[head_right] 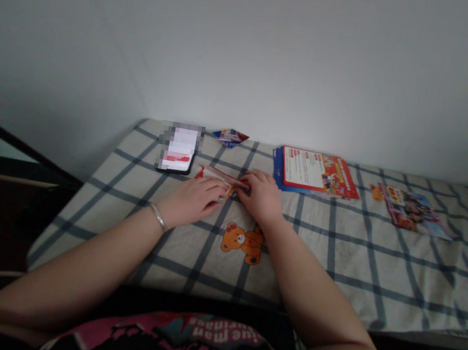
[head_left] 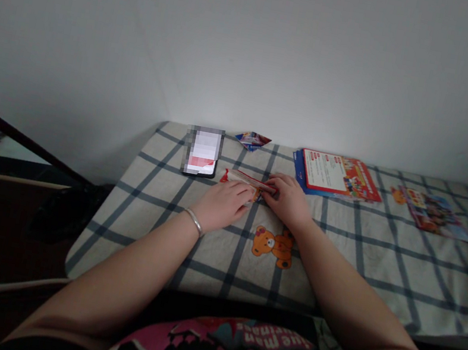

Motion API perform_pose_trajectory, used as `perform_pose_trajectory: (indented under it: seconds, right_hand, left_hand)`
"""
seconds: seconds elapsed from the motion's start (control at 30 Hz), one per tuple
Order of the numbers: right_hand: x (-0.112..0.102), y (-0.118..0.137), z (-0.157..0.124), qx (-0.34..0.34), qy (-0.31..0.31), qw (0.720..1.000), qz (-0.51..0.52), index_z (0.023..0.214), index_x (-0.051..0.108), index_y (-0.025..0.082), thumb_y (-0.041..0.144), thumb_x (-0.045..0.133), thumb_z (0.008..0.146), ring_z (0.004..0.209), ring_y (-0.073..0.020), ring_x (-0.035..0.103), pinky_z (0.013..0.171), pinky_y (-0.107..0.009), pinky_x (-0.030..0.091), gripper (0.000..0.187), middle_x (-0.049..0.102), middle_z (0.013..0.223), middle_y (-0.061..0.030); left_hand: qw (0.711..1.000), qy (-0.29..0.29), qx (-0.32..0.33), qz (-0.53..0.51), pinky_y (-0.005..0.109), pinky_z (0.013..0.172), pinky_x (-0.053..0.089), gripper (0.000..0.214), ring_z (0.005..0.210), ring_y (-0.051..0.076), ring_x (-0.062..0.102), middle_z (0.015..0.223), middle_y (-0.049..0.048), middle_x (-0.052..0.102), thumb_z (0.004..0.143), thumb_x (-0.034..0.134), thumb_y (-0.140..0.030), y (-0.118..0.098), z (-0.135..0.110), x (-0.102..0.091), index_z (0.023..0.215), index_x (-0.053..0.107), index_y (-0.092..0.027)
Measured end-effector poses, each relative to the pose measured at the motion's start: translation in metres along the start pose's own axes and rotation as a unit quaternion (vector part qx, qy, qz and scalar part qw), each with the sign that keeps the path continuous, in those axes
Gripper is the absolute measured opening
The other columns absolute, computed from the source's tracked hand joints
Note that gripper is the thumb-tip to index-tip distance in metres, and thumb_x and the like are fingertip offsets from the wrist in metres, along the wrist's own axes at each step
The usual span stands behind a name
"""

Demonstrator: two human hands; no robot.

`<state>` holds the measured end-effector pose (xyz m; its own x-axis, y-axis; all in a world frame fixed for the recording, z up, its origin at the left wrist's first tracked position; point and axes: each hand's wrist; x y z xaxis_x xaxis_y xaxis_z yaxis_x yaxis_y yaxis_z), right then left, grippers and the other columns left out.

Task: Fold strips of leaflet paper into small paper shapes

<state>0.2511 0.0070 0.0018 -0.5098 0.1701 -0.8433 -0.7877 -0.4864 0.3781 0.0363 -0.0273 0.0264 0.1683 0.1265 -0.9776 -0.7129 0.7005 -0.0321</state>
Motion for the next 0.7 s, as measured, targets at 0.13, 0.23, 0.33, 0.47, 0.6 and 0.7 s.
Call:
perform_pose_trajectory:
  seconds: [0.13,0.23,0.33,0.47,0.6,0.7]
  right_hand:
    - [-0.003,0.002,0.000,-0.009,0.004,1.000,0.017,0.095,0.068,0.022,0.026,0.065,0.081,0.110,-0.0237,0.058,0.099,-0.042,0.045,0.015,0.068,0.114,-0.0065]
    - [-0.005,0.002,0.000,-0.022,0.014,0.999,0.032,0.098,0.068,0.022,0.022,0.064,0.082,0.106,-0.0229,0.059,0.096,-0.041,0.046,0.016,0.069,0.110,-0.0059]
    - [-0.007,0.003,-0.002,-0.043,0.028,0.998,0.043,0.100,0.068,0.022,0.018,0.062,0.083,0.105,-0.0218,0.060,0.095,-0.039,0.047,0.019,0.070,0.107,-0.0054]
    - [-0.009,0.004,-0.002,-0.058,0.042,0.996,0.049,0.098,0.069,0.022,0.016,0.063,0.082,0.106,-0.0205,0.060,0.097,-0.038,0.046,0.018,0.070,0.109,-0.0042]
    - [-0.013,0.005,-0.003,-0.076,0.046,0.995,0.047,0.098,0.071,0.023,0.019,0.065,0.083,0.109,-0.0205,0.060,0.098,-0.039,0.046,0.017,0.070,0.110,-0.0051]
    - [-0.015,0.005,-0.003,-0.094,0.049,0.994,0.036,0.099,0.071,0.022,0.027,0.066,0.085,0.110,-0.0212,0.060,0.098,-0.039,0.046,0.016,0.070,0.110,-0.0060]
  left_hand:
    - [1.000,-0.007,-0.026,0.005,0.041,0.096,0.045,0.027,0.110,0.026,0.056,0.117,0.0074,0.063,0.087,0.060,-0.027,0.001,-0.001,-0.005,0.112,0.059,-0.017]
    - [0.999,-0.003,-0.040,0.006,0.041,0.094,0.046,0.030,0.109,0.026,0.056,0.117,0.0071,0.063,0.085,0.060,-0.025,0.003,-0.004,-0.009,0.113,0.059,-0.019]
    - [0.999,0.002,-0.047,0.008,0.039,0.090,0.048,0.023,0.104,0.025,0.057,0.112,0.0077,0.063,0.085,0.060,-0.026,0.006,-0.006,-0.013,0.106,0.061,-0.018]
    - [0.998,-0.019,-0.055,0.013,0.037,0.088,0.048,0.027,0.104,0.026,0.055,0.113,0.0094,0.058,0.083,0.062,-0.027,0.007,-0.008,-0.016,0.108,0.060,-0.018]
    - [0.997,-0.057,-0.054,0.020,0.044,0.103,0.040,0.051,0.120,0.030,0.046,0.130,0.0113,0.052,0.082,0.064,-0.028,0.008,-0.009,-0.014,0.130,0.052,-0.020]
    - [0.999,-0.040,-0.036,0.006,0.048,0.114,0.027,0.057,0.130,0.028,0.041,0.136,0.0083,0.053,0.085,0.060,-0.028,0.011,-0.009,-0.008,0.139,0.045,-0.021]
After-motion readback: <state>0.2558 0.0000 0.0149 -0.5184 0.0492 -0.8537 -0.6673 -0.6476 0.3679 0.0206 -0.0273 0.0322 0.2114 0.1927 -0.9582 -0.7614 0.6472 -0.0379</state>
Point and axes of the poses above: each hand's wrist, its own z-axis towards the middle knuckle, its own x-axis out of the palm, y = z × x
